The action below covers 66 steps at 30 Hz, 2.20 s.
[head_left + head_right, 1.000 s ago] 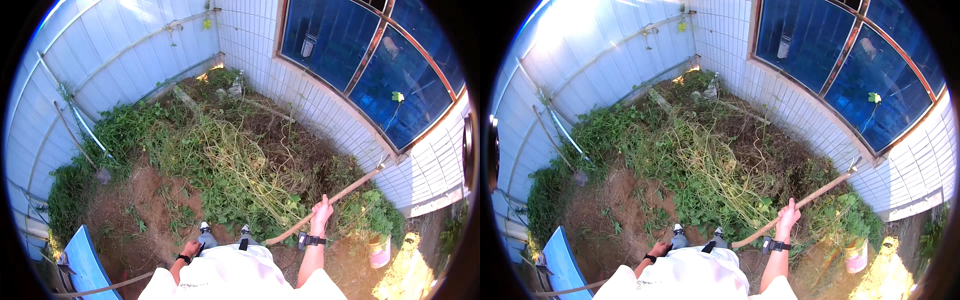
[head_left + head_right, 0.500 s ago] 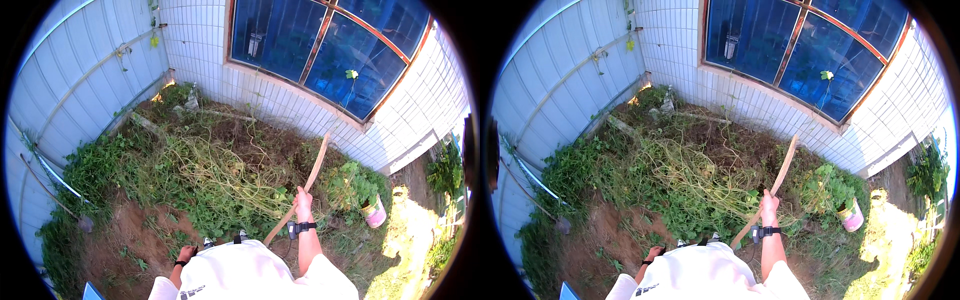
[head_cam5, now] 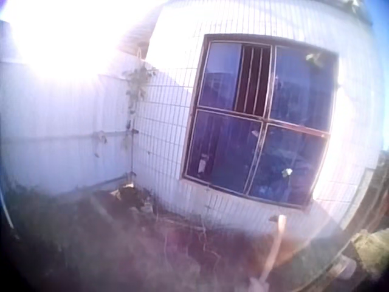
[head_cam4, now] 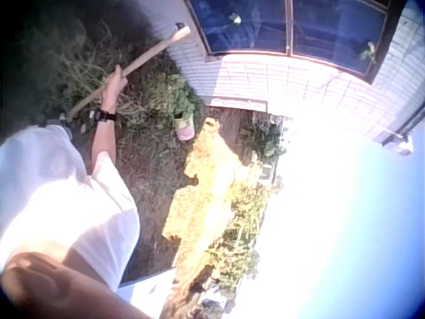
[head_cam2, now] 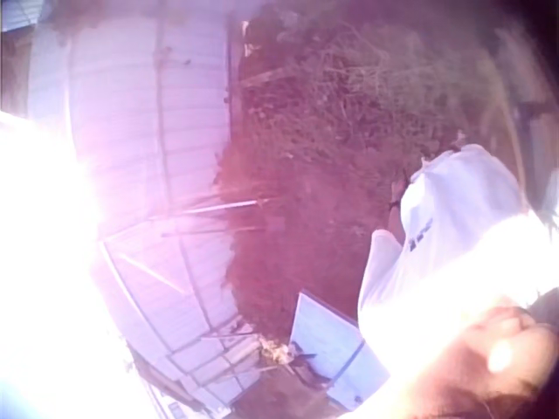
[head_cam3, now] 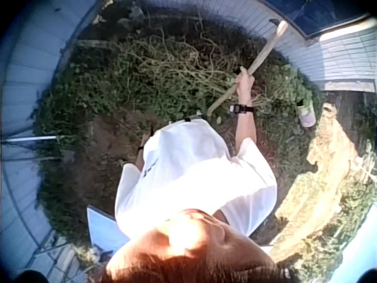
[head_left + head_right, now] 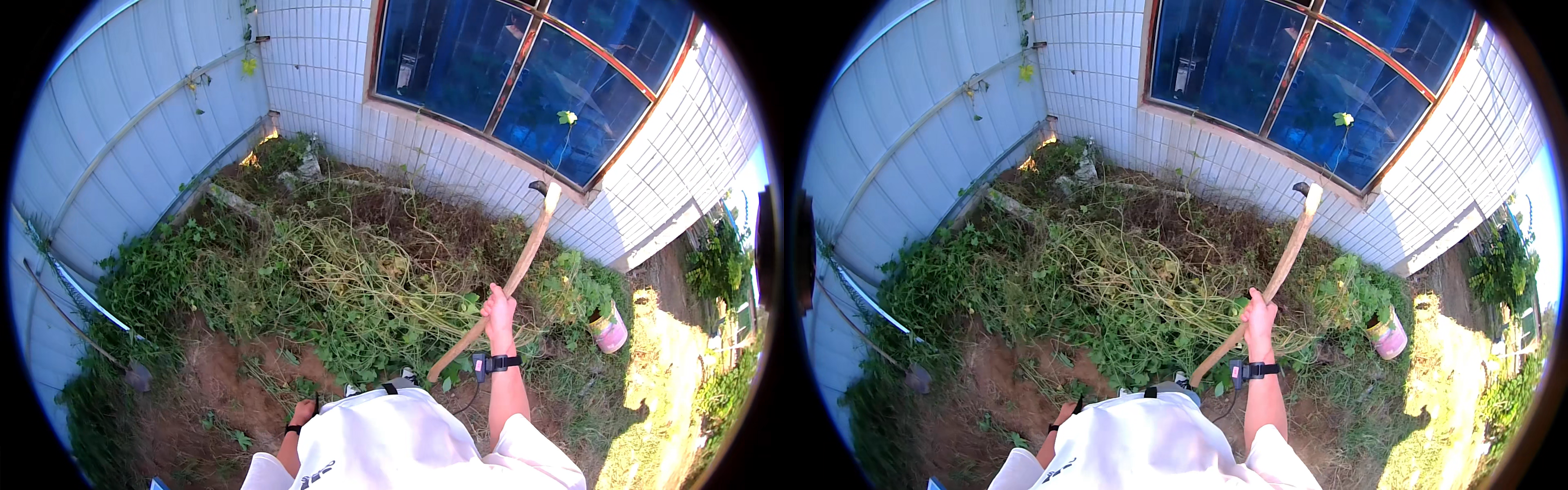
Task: The person uses a scythe to cut down tall weeds and grass in a dirt-floor garden area next to a building.
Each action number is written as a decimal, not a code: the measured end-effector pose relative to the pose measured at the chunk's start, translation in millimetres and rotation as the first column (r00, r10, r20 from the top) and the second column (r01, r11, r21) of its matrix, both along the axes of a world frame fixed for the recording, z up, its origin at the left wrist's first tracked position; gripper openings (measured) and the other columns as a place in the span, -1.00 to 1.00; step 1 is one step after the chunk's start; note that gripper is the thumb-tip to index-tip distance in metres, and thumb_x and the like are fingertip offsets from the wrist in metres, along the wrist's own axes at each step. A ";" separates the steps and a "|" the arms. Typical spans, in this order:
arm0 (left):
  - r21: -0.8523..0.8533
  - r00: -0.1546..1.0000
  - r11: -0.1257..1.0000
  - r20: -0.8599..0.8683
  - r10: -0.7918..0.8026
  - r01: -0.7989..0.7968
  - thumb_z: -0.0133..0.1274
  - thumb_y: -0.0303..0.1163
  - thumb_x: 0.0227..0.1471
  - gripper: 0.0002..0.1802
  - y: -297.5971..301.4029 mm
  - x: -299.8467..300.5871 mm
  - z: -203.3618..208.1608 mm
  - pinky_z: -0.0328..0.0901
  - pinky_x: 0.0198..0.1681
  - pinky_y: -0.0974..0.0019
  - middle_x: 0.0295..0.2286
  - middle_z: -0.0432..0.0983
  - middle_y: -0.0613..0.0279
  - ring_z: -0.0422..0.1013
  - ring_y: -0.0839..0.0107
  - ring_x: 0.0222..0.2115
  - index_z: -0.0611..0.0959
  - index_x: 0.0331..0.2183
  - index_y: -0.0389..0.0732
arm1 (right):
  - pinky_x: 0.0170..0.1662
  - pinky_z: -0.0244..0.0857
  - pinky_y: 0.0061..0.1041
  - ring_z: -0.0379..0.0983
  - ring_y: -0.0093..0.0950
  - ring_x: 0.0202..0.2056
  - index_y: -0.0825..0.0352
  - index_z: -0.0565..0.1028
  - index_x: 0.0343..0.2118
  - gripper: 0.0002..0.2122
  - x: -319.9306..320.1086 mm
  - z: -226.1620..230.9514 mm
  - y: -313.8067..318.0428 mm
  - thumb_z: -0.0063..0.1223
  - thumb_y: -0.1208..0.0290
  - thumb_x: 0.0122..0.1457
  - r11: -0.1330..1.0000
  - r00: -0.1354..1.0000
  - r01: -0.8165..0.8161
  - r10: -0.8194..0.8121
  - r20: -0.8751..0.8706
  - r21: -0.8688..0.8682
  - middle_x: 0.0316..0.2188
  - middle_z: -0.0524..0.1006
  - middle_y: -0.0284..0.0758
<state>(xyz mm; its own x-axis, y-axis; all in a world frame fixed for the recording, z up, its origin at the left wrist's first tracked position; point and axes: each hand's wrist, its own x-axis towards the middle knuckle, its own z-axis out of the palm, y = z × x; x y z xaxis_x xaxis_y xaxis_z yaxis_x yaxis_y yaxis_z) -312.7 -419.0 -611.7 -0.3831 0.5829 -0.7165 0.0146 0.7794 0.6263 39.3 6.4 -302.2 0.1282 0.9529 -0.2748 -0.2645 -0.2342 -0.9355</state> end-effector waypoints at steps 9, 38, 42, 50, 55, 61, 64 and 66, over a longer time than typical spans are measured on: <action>0.588 0.883 0.658 -0.306 -0.357 0.470 0.11 -0.17 0.02 -0.54 160.1 61.7 280.6 0.29 -0.08 0.21 -0.19 0.48 0.02 0.43 0.12 -0.18 0.47 -0.13 -0.29 | -0.67 0.15 -0.45 0.29 -0.53 -0.76 0.39 0.36 -0.68 -0.68 -134.5 24.7 -51.7 0.05 0.32 0.13 0.987 0.952 -0.066 0.017 0.306 0.150 -0.83 0.32 -0.39; 0.857 0.450 0.516 0.460 -0.765 0.001 -0.22 -0.26 0.25 -0.62 232.1 92.4 386.9 0.34 -0.12 0.34 -0.28 0.53 0.01 0.48 0.36 -0.25 0.51 -0.16 -0.39 | -0.20 0.42 -0.33 0.52 -0.20 -0.26 0.32 0.53 -0.28 -0.74 -183.7 -124.6 -102.1 0.02 0.25 0.06 0.624 -0.104 -0.721 0.330 0.938 -0.300 -0.36 0.56 -0.12; 0.779 0.981 0.599 0.182 0.072 -0.189 -0.19 -0.28 0.21 -0.70 231.0 45.6 286.8 0.31 -0.34 0.43 -0.53 0.44 0.30 0.38 0.51 -0.49 0.52 -0.35 -0.30 | -0.23 0.39 -0.24 0.51 -0.12 -0.31 0.36 0.53 -0.34 -0.69 -190.0 -88.9 -99.6 0.08 0.17 0.01 0.641 -0.010 -0.689 0.458 0.889 -0.338 -0.43 0.55 -0.06; 0.413 0.778 0.909 0.587 -0.223 -0.051 -0.04 -0.09 0.14 -0.50 191.9 99.9 244.5 0.29 -0.10 0.27 -0.17 0.41 0.15 0.34 0.41 -0.14 0.35 -0.05 -0.26 | -0.58 0.20 -0.59 0.29 -0.65 -0.64 0.36 0.41 -0.45 -0.76 -223.9 -66.5 -50.1 0.05 0.26 0.18 0.793 0.683 -0.606 0.476 0.555 0.066 -0.69 0.34 -0.46; 0.390 0.821 0.919 0.543 -0.177 -0.060 -0.01 -0.10 0.13 -0.63 169.6 105.7 218.1 0.31 -0.52 0.41 -0.65 0.35 0.40 0.35 0.55 -0.66 0.46 -0.51 -0.20 | -0.50 0.26 -0.61 0.30 -0.64 -0.57 0.35 0.38 -0.37 -0.79 -206.9 -35.2 -47.1 -0.02 0.28 0.23 0.825 0.825 -0.564 0.564 -0.010 0.028 -0.58 0.36 -0.46; 0.383 0.923 0.848 -0.261 -0.282 0.367 0.10 -0.10 -0.01 -0.56 135.8 73.3 184.5 0.34 -0.53 0.13 -0.69 0.46 -0.08 0.45 0.04 -0.63 0.55 -0.53 -0.35 | -0.25 0.40 -0.56 0.47 -0.54 -0.33 0.37 0.42 -0.18 -0.65 -105.9 -108.9 -104.2 -0.01 0.12 0.20 0.669 0.696 -0.607 0.708 0.119 -0.430 -0.31 0.51 -0.32; 0.315 0.874 0.845 -0.379 -0.305 0.432 0.10 -0.13 -0.04 -0.59 112.0 73.2 176.1 0.35 -0.48 0.06 -0.65 0.46 -0.16 0.46 -0.06 -0.56 0.54 -0.52 -0.36 | -0.20 0.38 -0.53 0.46 -0.55 -0.30 0.34 0.43 -0.18 -0.61 -52.9 -124.5 -162.3 -0.01 0.05 0.19 0.549 0.673 -0.606 0.740 -0.003 -0.575 -0.28 0.51 -0.34; 0.314 0.851 0.828 -0.417 -0.320 0.465 0.10 -0.16 -0.05 -0.61 111.3 80.5 185.1 0.35 -0.46 0.04 -0.64 0.47 -0.17 0.47 -0.08 -0.54 0.54 -0.51 -0.36 | -0.08 0.32 -0.47 0.45 -0.50 -0.16 0.30 0.41 -0.11 -0.56 -25.4 -112.7 -192.5 -0.04 -0.02 0.18 0.432 0.574 -0.677 0.817 -0.059 -0.596 -0.19 0.50 -0.34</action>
<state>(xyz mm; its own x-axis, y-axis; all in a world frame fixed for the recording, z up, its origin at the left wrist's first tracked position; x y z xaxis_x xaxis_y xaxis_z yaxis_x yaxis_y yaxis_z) -232.2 -307.7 -426.6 -0.2301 0.9353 -0.2688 0.5280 0.3520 0.7729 14.0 -186.1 -414.9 -0.4444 0.4117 -0.7956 0.4381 -0.6748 -0.5939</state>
